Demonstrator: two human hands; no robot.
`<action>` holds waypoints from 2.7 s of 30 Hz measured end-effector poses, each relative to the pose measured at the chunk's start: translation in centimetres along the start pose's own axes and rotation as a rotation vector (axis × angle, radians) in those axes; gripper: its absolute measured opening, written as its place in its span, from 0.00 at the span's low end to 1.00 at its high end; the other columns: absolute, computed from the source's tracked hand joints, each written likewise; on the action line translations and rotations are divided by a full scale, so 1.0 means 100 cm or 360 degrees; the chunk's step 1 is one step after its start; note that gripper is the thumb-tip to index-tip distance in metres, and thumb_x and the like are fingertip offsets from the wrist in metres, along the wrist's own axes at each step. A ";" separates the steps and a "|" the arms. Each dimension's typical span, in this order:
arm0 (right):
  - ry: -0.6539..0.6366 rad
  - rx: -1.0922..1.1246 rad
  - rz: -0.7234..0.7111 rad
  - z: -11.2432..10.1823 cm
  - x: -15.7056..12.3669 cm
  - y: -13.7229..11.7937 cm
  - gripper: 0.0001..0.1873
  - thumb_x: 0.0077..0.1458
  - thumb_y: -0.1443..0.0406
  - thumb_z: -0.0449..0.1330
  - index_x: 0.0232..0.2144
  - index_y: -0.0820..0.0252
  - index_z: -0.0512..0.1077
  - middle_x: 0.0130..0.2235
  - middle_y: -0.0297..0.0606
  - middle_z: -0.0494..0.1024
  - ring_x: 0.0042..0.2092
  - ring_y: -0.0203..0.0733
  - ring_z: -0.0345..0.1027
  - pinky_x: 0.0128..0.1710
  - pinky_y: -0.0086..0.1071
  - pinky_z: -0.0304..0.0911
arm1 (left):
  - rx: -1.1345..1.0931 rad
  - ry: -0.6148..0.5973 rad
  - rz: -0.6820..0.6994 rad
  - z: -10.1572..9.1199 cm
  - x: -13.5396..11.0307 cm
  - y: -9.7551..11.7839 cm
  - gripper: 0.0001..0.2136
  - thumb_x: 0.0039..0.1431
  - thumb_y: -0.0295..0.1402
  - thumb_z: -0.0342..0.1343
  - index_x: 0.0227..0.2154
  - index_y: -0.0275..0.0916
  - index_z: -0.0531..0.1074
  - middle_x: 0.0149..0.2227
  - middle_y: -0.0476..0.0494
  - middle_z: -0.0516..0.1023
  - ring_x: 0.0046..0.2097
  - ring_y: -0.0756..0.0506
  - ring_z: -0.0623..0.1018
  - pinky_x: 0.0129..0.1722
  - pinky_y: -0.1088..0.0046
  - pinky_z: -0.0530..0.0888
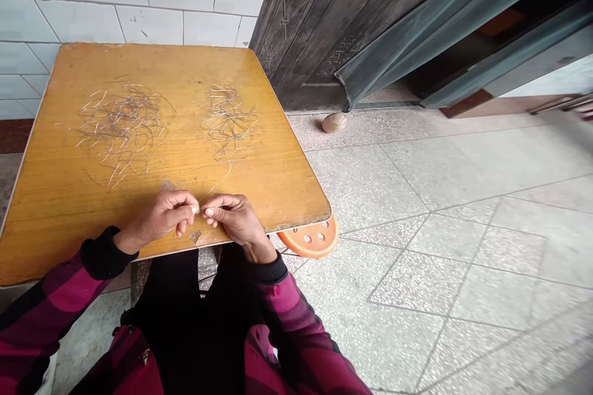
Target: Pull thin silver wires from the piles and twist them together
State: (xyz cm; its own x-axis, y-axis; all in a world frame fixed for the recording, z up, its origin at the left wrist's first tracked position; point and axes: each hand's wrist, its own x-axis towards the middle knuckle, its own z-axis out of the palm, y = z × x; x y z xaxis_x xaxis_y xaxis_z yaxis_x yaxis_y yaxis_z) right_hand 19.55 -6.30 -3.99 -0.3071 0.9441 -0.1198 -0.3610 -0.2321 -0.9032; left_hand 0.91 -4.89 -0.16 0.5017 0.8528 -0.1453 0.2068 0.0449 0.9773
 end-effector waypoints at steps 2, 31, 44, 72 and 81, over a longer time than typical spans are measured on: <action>0.0070 0.0053 0.0016 0.001 0.000 0.001 0.12 0.40 0.58 0.74 0.25 0.59 0.80 0.23 0.31 0.78 0.22 0.29 0.65 0.23 0.24 0.64 | 0.0015 0.0043 0.0020 -0.001 0.000 0.002 0.08 0.53 0.35 0.53 0.22 0.37 0.68 0.18 0.54 0.69 0.16 0.55 0.68 0.18 0.79 0.66; 0.0616 -0.0306 -0.0360 -0.057 -0.010 -0.036 0.13 0.46 0.58 0.70 0.34 0.56 0.77 0.32 0.33 0.78 0.33 0.33 0.71 0.32 0.28 0.67 | 0.0420 -0.0079 -0.0056 -0.002 -0.002 -0.001 0.11 0.57 0.36 0.49 0.23 0.37 0.68 0.15 0.55 0.68 0.16 0.54 0.69 0.21 0.79 0.66; -0.0208 -0.1740 -0.0856 -0.027 0.043 -0.062 0.09 0.61 0.64 0.60 0.30 0.61 0.76 0.31 0.36 0.77 0.31 0.34 0.68 0.34 0.28 0.60 | 0.0390 -0.0145 -0.0194 0.001 0.001 -0.002 0.10 0.56 0.35 0.48 0.22 0.38 0.65 0.15 0.55 0.67 0.17 0.53 0.70 0.20 0.78 0.66; 0.0019 -0.1967 -0.0957 -0.032 0.061 -0.043 0.10 0.62 0.63 0.58 0.41 0.59 0.78 0.40 0.43 0.78 0.43 0.45 0.70 0.47 0.39 0.65 | 0.1587 0.0652 0.0667 -0.014 -0.001 -0.024 0.10 0.64 0.29 0.48 0.44 0.37 0.73 0.46 0.37 0.78 0.50 0.41 0.76 0.51 0.61 0.73; 0.0041 -0.2162 -0.1073 -0.042 -0.008 -0.031 0.18 0.63 0.59 0.56 0.53 0.59 0.73 0.54 0.48 0.75 0.58 0.51 0.65 0.57 0.46 0.62 | 0.2012 0.0145 0.0815 0.003 0.004 -0.029 0.27 0.69 0.43 0.44 0.65 0.31 0.56 0.68 0.34 0.54 0.70 0.36 0.51 0.67 0.48 0.50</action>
State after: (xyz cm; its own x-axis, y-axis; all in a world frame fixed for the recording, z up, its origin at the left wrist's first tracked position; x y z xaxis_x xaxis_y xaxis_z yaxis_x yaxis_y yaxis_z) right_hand 24.62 -5.38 -2.77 -0.4008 0.7895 0.4649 0.6424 0.6039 -0.4718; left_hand 0.77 -4.85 -3.12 0.7069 0.6633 0.2457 0.6608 -0.7432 0.1052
